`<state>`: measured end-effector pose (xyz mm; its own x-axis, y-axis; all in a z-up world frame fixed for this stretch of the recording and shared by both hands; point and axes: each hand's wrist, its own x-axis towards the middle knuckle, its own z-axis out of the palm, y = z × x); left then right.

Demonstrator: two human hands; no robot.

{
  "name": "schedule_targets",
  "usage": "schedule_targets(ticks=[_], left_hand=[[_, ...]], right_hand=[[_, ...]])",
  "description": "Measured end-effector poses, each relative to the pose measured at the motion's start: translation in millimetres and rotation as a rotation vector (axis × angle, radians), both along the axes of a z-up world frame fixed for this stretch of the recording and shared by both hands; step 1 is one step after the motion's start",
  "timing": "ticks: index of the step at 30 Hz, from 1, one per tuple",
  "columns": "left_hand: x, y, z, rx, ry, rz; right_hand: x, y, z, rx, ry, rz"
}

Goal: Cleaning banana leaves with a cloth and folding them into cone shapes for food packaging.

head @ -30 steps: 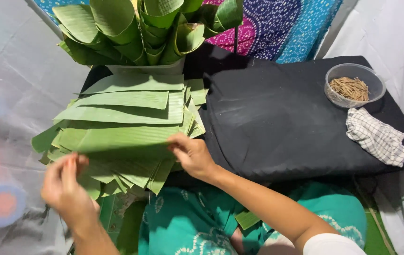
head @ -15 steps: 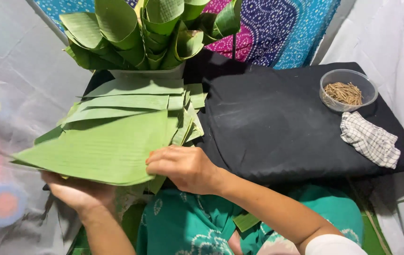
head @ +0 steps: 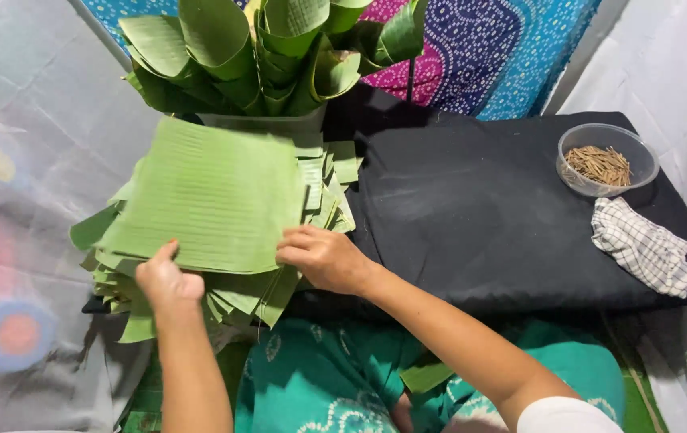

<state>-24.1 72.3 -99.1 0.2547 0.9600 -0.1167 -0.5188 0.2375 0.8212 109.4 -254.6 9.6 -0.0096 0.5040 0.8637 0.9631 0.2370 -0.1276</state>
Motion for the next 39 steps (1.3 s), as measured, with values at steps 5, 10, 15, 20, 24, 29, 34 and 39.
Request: schedule_targets(ticks=[5,10,15,20,24,29,34,39], left_hand=[[15.6,35.1,-59.3,0.163,0.08,0.068],[25.2,-78.2,38.2,0.325,0.292,0.207],[30.4,-112.9,72.1,0.459,0.539,0.25],[20.2,-66.1,24.1,0.595,0.762,0.27],[-2.3,-144.7,117.8,1.028,0.828,0.459],[5.5,-178.4,75.5,0.7,0.578,0.106],[7.4,-128.8,29.8,0.355,0.417,0.009],[9.7,-60.3,-14.4,0.162,0.631,-0.214]], right_hand=[[28.3,10.4,-25.7,-0.247,0.472,0.016],[87.3,56.1,-47.1,-0.302,1.31,-0.071],[112.0,90.2,-44.1,-0.213,1.759,0.078],[108.9,102.9,-32.9,-0.341,1.622,0.017],[114.4,105.6,-55.1,-0.289,1.657,0.001],[98.0,78.1,-41.4,-0.338,1.767,0.017],[85.0,58.3,-31.3,-0.363,1.834,0.083],[83.1,51.0,-54.3,-0.525,1.778,0.116]])
